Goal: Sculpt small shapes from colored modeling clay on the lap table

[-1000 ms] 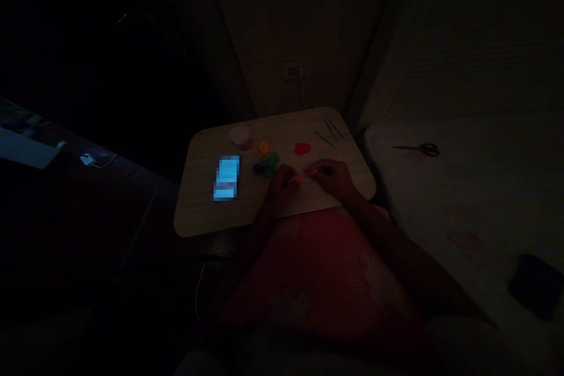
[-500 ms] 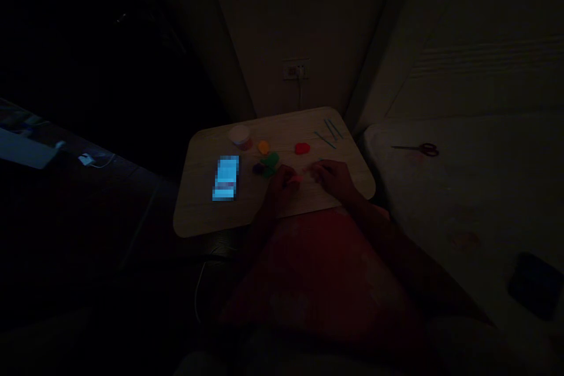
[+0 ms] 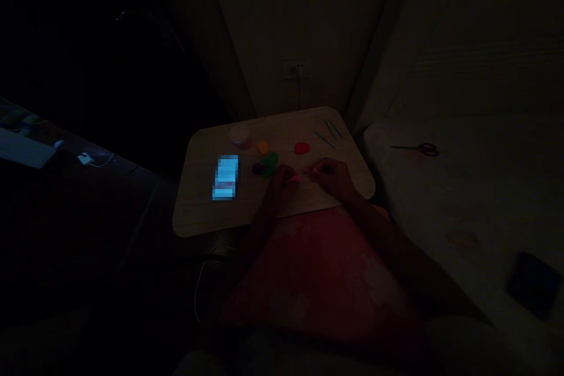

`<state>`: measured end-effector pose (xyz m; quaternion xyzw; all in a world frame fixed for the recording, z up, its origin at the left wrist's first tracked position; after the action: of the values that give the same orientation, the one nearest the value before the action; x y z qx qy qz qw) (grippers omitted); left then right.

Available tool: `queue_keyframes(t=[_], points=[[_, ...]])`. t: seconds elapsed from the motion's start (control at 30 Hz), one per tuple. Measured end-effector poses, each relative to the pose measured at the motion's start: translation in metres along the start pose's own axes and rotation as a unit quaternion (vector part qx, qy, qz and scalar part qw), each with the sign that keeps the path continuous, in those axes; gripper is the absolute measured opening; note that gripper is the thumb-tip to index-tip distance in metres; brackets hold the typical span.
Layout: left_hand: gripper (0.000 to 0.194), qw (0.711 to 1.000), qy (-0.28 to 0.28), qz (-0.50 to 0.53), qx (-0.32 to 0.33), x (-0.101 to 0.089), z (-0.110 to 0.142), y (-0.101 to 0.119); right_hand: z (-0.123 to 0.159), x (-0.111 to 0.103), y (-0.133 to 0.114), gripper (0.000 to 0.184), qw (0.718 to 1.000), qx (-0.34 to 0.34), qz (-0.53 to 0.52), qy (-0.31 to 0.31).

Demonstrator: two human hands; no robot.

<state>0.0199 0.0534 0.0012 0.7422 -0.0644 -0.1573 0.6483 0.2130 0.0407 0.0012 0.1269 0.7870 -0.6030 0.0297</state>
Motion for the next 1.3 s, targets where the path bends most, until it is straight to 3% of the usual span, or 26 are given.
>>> queue_keyframes(t=[0.27, 0.63, 0.93, 1.3], points=[[0.018, 1.000, -0.009, 0.004, -0.022, 0.0006, 0.0013, 0.0064, 0.0013, -0.0016, -0.0062, 0.037, 0.999, 0.009, 0.031, -0.004], [0.019, 1.000, -0.005, -0.007, -0.025, 0.0006, 0.0009, 0.0047, -0.0006, -0.0003, -0.0054, 0.032, 0.998, -0.037, 0.015, -0.040], [0.015, 1.000, 0.013, -0.007, -0.012, -0.0007, 0.0003, 0.0060, -0.0002, 0.0013, -0.0017, 0.023, 0.999, 0.006, -0.025, -0.023], [0.018, 1.000, 0.015, 0.004, -0.020, -0.0004, 0.0002, 0.0003, 0.0012, 0.0009, -0.0065, 0.034, 0.999, -0.005, -0.001, -0.048]])
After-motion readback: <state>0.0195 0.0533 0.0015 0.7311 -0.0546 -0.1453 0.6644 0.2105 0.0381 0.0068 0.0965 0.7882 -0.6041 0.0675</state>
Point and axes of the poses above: each hand's wrist, its own z-axis away from the middle knuckle, its own x-axis out of the palm, y = z × x, the point moved 4 cm from there along -z, towards the middle knuckle, and after that the axes turned 5 degrees about -x, right-handed, at the moved point
